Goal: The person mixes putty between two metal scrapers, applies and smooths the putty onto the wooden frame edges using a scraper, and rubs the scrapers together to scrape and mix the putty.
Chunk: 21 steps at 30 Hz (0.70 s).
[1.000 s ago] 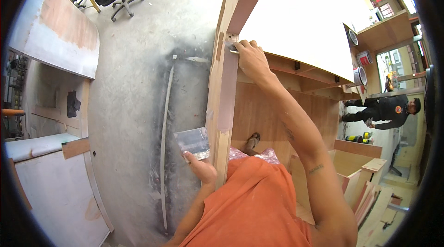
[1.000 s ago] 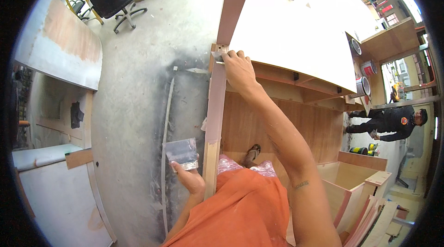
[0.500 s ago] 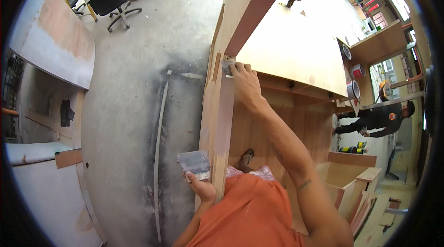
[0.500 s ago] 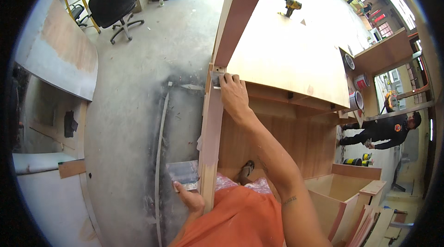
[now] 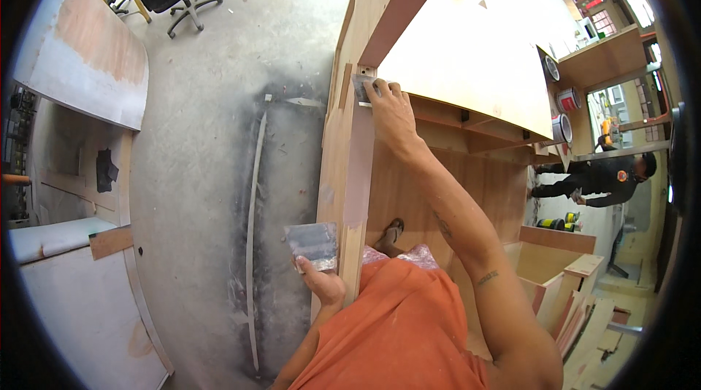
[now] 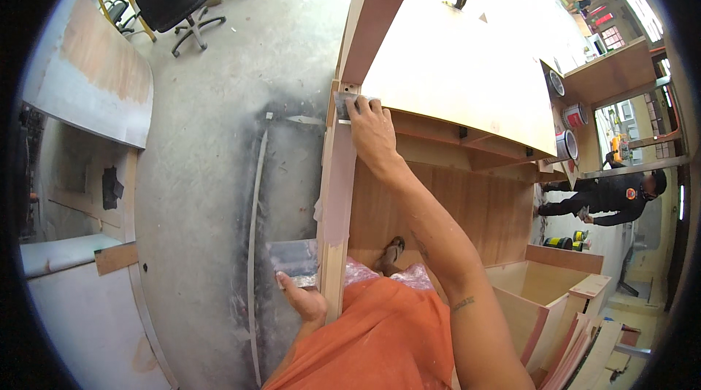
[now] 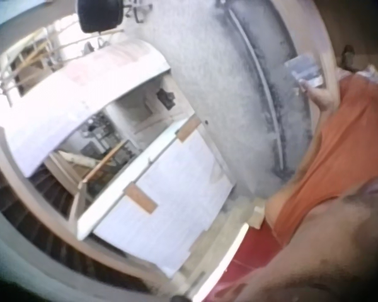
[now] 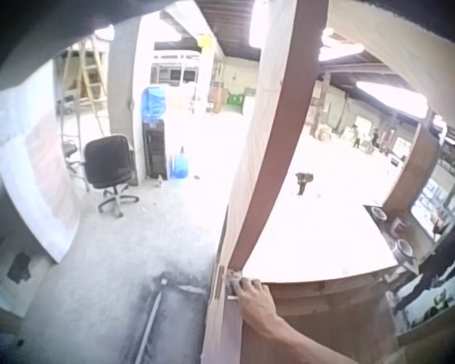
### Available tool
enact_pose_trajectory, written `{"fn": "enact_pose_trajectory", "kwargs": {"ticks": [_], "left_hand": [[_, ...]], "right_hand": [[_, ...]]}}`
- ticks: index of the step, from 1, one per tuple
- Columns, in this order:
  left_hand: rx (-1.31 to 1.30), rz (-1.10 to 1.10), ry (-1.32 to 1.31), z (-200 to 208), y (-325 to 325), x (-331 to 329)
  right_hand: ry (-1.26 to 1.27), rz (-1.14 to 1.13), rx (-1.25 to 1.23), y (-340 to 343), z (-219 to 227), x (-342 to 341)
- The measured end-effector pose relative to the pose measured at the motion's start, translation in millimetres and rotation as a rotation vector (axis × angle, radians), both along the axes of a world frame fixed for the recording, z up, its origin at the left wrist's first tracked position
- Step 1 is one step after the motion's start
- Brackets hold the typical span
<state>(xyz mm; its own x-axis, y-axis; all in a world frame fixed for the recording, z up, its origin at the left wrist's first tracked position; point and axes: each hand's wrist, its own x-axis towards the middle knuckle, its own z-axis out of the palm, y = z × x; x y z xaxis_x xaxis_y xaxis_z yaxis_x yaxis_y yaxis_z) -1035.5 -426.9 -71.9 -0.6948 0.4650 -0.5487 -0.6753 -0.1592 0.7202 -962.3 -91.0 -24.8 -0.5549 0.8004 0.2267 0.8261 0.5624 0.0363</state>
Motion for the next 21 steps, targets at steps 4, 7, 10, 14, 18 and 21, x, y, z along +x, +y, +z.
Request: {"fn": "enact_pose_trajectory", "kwargs": {"ticks": [4,7,10,14,18,21], "left_hand": [[0.003,0.005,-0.046,0.7,0.8,0.0],[-0.029,0.002,-0.041,0.6,0.8,-0.2],[0.005,0.017,-0.071,-0.5,0.3,-0.3],[0.03,0.011,-0.092,-3.2,0.6,-0.2],[0.055,0.019,-0.081,-5.0,1.9,-1.1],[0.076,0.039,-0.132,-5.8,2.7,-2.0]], "right_hand": [[-0.009,0.003,-0.019,-15.8,-6.3,3.0],[-0.028,0.018,-0.036,-33.6,-3.4,5.6],[-0.06,0.033,-0.047,-56.2,1.2,6.1],[-0.081,0.052,-0.069,-90.7,3.1,8.6],[-0.094,0.065,-0.108,-124.0,5.5,12.4],[-0.07,0.058,-0.207,-150.7,10.4,16.6]]}}
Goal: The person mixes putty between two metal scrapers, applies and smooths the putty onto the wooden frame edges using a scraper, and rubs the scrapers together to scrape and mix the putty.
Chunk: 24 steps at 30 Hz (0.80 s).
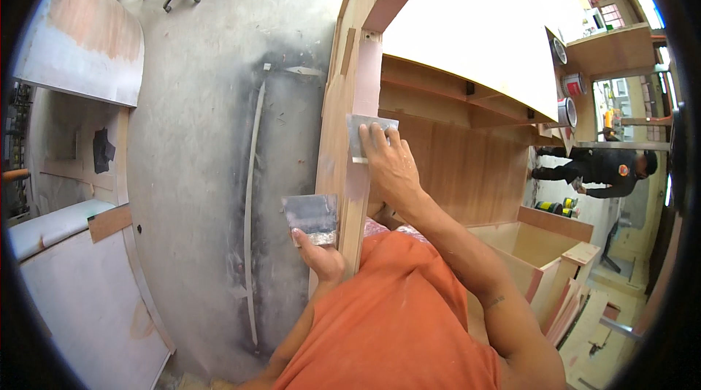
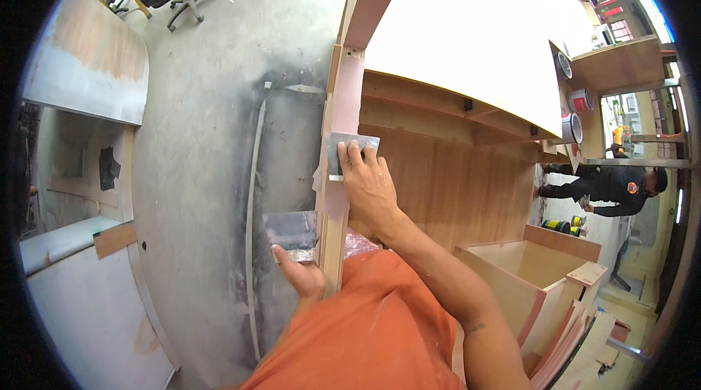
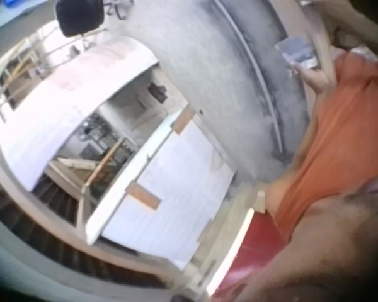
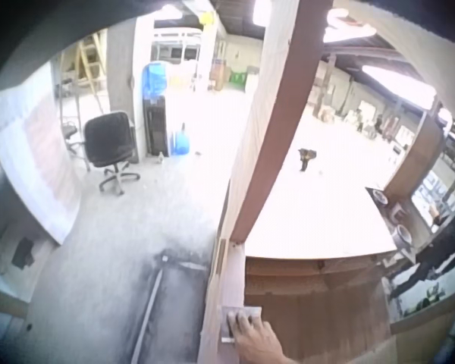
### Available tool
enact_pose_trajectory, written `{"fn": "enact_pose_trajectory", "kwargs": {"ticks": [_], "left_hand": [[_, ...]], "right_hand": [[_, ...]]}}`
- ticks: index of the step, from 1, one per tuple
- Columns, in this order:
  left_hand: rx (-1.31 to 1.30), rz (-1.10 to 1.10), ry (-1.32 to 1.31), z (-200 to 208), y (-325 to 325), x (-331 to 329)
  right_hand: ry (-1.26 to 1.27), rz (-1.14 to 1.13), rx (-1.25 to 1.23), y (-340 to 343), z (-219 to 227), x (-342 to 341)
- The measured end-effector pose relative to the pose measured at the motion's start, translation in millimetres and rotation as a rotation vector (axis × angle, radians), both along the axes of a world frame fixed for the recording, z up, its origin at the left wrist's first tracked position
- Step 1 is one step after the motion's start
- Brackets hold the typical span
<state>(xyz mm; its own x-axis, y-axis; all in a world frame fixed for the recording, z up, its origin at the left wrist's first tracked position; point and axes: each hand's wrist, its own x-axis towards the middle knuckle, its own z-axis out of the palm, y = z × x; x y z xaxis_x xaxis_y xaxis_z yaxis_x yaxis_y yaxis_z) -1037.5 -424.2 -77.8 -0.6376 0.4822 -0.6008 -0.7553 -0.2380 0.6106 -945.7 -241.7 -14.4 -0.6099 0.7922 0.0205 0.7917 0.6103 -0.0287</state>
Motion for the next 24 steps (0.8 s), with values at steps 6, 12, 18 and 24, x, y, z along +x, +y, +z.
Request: {"fn": "enact_pose_trajectory", "kwargs": {"ticks": [6,12,18,24], "left_hand": [[-0.025,0.016,0.019,-0.3,1.5,0.7],[0.016,0.018,-0.007,0.9,2.1,-1.0],[-0.035,0.043,-0.005,5.0,1.4,-5.9],[0.088,-0.279,-0.084,28.9,4.1,-44.2]], "right_hand": [[-0.031,0.057,-0.07,-43.6,6.3,6.0],[-0.056,0.096,-0.13,-83.9,7.7,14.9],[-0.084,0.155,-0.191,-109.5,33.4,16.4],[0.5,-0.058,-0.551,-82.5,89.9,32.4]]}}
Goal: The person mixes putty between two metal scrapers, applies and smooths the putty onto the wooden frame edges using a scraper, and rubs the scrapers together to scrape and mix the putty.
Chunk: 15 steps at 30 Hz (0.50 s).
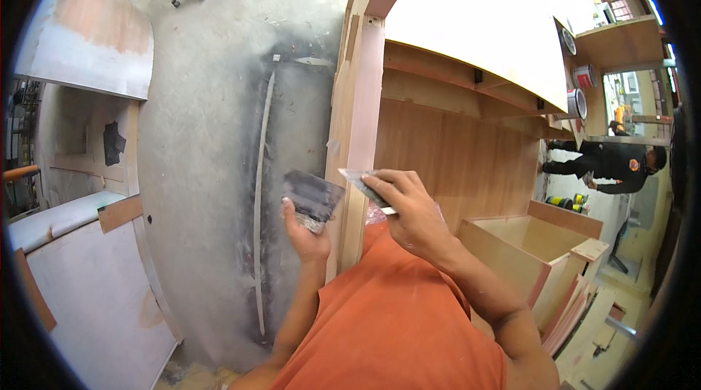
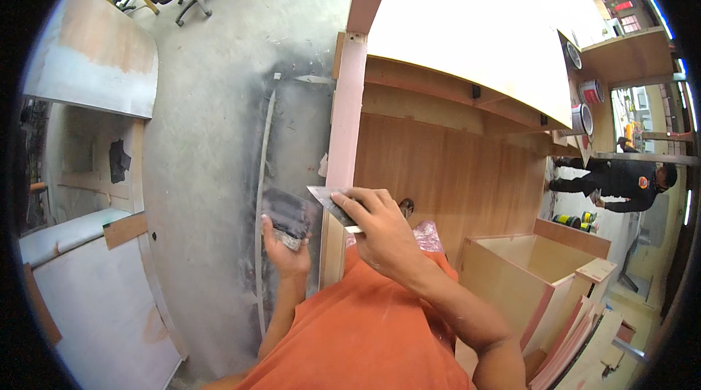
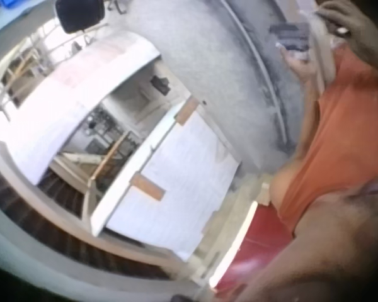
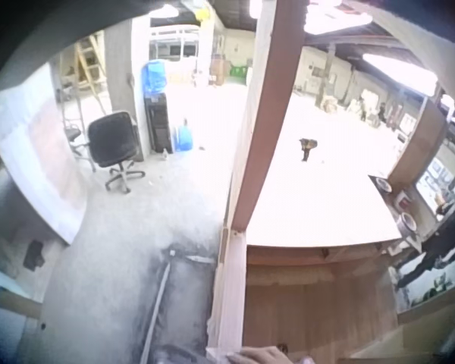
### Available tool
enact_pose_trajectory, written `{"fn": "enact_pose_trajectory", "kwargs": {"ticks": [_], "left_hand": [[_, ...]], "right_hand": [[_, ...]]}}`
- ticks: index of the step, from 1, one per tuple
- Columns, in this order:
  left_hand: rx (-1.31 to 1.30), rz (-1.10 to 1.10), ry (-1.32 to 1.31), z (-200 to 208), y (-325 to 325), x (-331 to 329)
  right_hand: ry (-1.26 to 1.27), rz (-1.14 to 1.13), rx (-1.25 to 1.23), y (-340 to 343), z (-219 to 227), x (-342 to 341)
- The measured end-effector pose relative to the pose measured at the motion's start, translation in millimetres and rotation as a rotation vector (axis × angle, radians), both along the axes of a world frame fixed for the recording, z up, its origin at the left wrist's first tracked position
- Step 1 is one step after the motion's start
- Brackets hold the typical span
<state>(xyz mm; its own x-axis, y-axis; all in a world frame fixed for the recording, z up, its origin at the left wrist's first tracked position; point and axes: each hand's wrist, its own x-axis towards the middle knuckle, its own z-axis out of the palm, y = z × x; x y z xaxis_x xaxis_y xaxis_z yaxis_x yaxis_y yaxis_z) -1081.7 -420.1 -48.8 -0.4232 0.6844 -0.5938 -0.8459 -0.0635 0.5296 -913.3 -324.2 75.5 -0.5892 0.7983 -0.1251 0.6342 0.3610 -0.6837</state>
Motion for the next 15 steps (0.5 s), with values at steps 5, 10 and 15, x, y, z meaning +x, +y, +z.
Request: {"fn": "enact_pose_trajectory", "kwargs": {"ticks": [5,10,15], "left_hand": [[-0.001,-0.147,-0.481,37.0,27.6,11.5],[0.261,-0.27,-0.157,71.5,34.8,14.3],[0.518,-0.395,-0.117,68.9,27.9,14.7]], "right_hand": [[0.613,0.21,0.097,-0.4,2.7,-5.4],[0.348,0.09,0.154,27.2,-37.5,3.4],[-0.06,0.028,0.527,137.0,-65.1,2.5]]}}
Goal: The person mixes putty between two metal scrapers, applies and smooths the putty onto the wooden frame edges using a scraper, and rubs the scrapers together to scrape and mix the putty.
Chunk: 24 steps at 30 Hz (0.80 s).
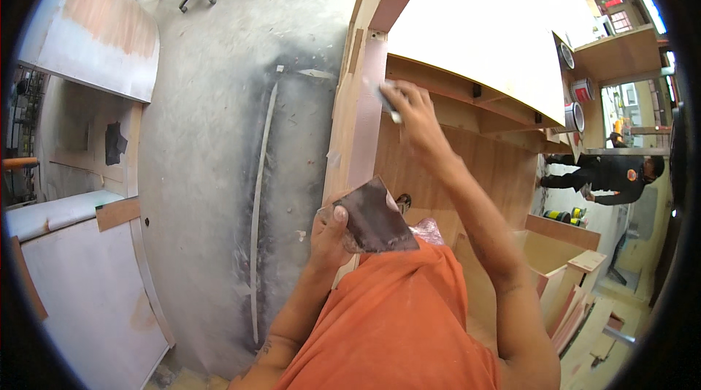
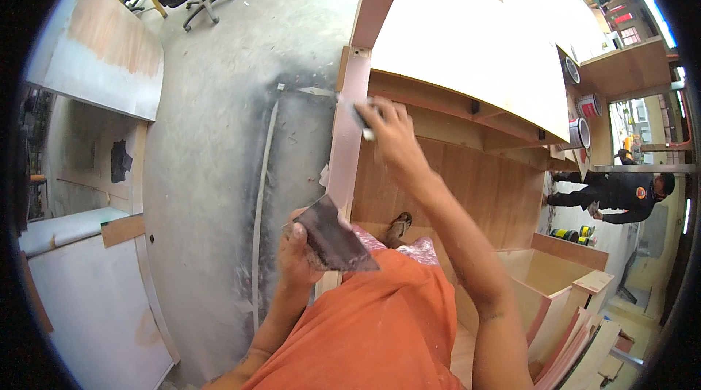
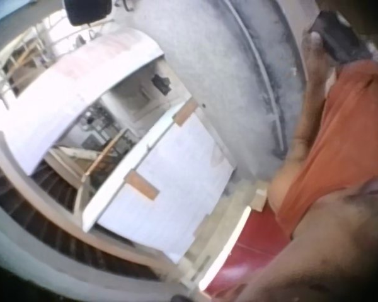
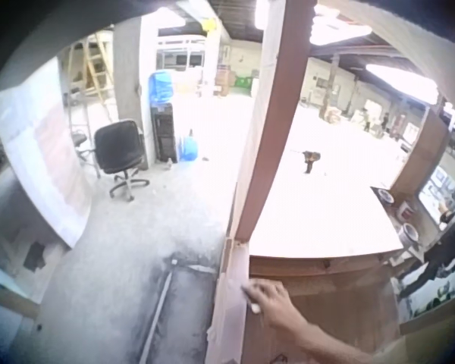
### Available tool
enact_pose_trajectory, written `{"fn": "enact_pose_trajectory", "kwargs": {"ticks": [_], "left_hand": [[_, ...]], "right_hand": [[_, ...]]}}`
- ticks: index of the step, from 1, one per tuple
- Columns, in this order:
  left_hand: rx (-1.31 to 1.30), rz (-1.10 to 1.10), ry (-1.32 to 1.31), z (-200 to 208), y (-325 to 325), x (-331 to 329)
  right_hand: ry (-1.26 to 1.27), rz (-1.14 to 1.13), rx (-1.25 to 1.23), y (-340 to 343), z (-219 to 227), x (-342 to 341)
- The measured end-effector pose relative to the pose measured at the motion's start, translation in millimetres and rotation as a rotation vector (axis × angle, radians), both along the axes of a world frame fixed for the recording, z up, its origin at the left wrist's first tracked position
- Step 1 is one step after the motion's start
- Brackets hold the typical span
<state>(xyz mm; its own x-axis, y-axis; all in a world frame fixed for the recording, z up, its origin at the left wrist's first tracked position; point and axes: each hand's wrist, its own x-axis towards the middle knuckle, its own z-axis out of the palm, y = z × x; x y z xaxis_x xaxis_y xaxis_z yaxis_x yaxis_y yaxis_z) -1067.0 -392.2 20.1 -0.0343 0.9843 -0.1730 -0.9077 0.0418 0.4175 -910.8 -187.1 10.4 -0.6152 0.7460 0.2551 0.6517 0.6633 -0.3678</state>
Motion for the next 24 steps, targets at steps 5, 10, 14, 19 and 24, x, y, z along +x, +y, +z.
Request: {"fn": "enact_pose_trajectory", "kwargs": {"ticks": [5,10,14,19,24], "left_hand": [[-0.113,0.071,0.029,-23.1,-6.1,1.5],[-0.26,0.139,0.085,-38.7,-20.0,-11.8],[-0.323,0.17,0.136,-45.5,-23.9,-17.7],[-0.391,0.315,0.055,-53.7,-21.4,-29.2],[-0.407,0.354,0.064,-64.5,-17.0,-37.5]], "right_hand": [[-0.249,-0.137,-0.039,84.3,-17.5,-34.6],[-0.306,-0.146,0.057,104.4,-36.1,-44.3],[-0.303,-0.148,0.12,97.9,-43.4,-44.3],[-0.38,-0.11,0.148,52.7,-43.6,-41.8],[-0.411,-0.096,0.045,-14.0,-38.2,-38.2]]}}
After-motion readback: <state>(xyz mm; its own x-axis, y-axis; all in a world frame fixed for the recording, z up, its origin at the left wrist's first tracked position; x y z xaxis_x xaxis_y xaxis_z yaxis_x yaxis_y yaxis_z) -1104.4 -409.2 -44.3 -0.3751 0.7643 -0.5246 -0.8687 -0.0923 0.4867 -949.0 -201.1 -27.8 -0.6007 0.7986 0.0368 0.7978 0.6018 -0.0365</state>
